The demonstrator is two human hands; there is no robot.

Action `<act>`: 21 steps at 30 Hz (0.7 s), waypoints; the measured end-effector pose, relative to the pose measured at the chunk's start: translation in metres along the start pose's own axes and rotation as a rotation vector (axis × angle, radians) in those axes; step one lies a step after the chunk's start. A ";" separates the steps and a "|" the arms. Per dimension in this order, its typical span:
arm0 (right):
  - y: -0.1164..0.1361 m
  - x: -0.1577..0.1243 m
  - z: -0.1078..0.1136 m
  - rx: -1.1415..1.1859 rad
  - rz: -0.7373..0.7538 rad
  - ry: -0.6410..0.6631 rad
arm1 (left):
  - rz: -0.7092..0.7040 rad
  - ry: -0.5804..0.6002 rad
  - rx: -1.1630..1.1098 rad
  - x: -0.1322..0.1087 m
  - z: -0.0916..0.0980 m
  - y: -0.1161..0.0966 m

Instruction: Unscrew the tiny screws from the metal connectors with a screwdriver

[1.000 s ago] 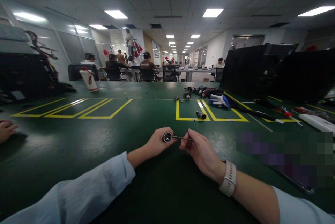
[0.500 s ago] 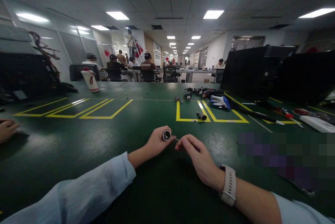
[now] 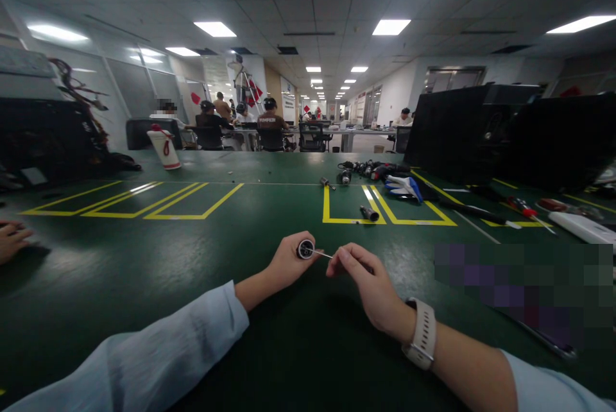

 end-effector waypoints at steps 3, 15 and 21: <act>0.008 -0.003 0.001 -0.193 0.024 -0.044 | -0.033 0.054 0.098 -0.001 -0.002 -0.002; -0.011 0.009 0.008 0.271 -0.264 -0.118 | -0.133 0.202 0.213 -0.003 -0.009 -0.008; -0.018 0.012 0.011 0.394 -0.333 -0.116 | -0.124 0.175 0.158 -0.001 -0.007 -0.009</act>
Point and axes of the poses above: each hand's wrist, its own x-axis towards the middle knuckle, its own z-axis out of the back of the hand, y = z × x, the point moved 4 cm from there along x, towards the middle knuckle, and after that the axes turned 9 degrees about -z, right-handed, at the moved point
